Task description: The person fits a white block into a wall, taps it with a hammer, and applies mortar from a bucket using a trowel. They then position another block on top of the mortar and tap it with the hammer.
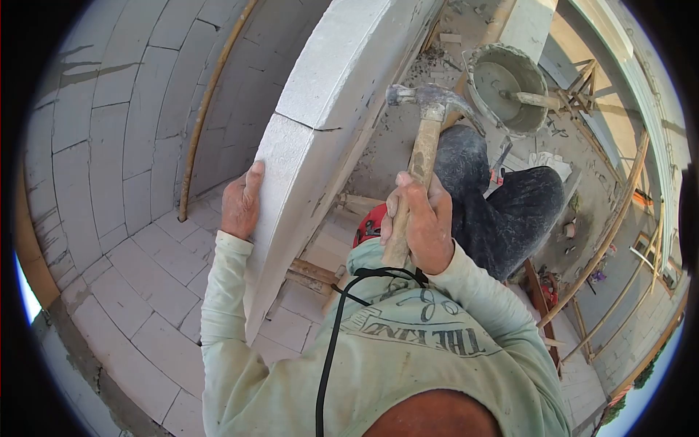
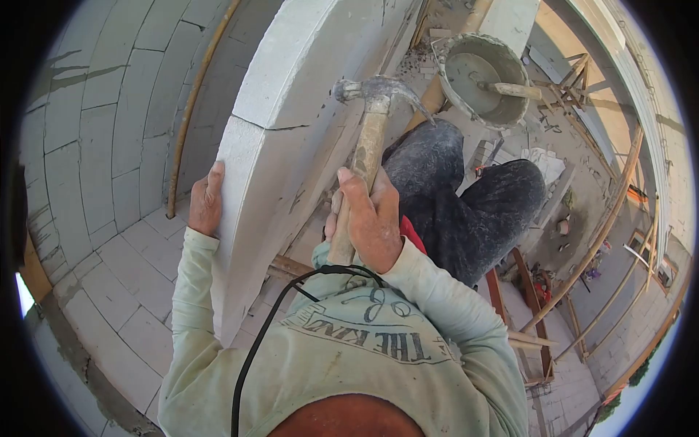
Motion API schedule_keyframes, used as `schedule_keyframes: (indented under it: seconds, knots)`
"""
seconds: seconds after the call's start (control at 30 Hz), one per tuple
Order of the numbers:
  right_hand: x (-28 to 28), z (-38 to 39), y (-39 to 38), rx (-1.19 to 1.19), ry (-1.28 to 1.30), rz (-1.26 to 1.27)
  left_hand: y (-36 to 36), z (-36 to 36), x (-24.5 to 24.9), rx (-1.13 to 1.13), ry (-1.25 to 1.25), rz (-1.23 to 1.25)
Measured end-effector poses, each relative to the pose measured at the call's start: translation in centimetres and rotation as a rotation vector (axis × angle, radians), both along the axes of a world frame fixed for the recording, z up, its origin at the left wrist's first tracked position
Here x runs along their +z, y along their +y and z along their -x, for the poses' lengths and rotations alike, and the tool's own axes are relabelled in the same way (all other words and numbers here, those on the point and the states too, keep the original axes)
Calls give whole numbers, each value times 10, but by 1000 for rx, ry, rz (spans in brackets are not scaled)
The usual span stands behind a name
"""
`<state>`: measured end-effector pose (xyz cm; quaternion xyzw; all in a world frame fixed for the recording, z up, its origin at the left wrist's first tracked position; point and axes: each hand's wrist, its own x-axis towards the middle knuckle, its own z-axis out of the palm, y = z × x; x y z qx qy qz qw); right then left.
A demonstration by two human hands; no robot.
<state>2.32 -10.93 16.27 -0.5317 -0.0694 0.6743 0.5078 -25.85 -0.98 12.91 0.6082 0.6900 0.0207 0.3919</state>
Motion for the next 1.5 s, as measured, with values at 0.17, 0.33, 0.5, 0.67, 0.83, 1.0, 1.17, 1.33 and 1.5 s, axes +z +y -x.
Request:
schedule_keyframes:
  seconds: [0.17, 0.33, 0.5, 0.67, 0.83, 1.0, 1.17, 1.33, 1.5]
  knots:
    - [-52, 12, 1, -186, 349, 313, -1, -10, 2, 87, -126, -13]
    - [-104, 48, -5, -410, 543, 499, 1, -10, 3, 61, -120, -7]
    - [-93, 85, 9, -265, 838, 459, -1, -17, -5, 94, -135, -134]
    - [-101, 80, 6, -228, 769, 434, 1, -13, 1, 57, -116, -37]
    - [-95, 83, 16, -477, 626, 469, 2, -8, -4, 54, -90, -30]
    - [-95, 82, 20, -277, 769, 426, 2, -12, -2, 92, -116, -28]
    - [-95, 64, 20, -266, 689, 441, 2, -10, -5, 79, -90, -13]
    - [-95, 77, 25, -324, 630, 437, 0, -11, -9, 65, -53, -70]
    - [-105, 66, 20, -155, 655, 380, -3, -17, -3, 75, -81, -120]
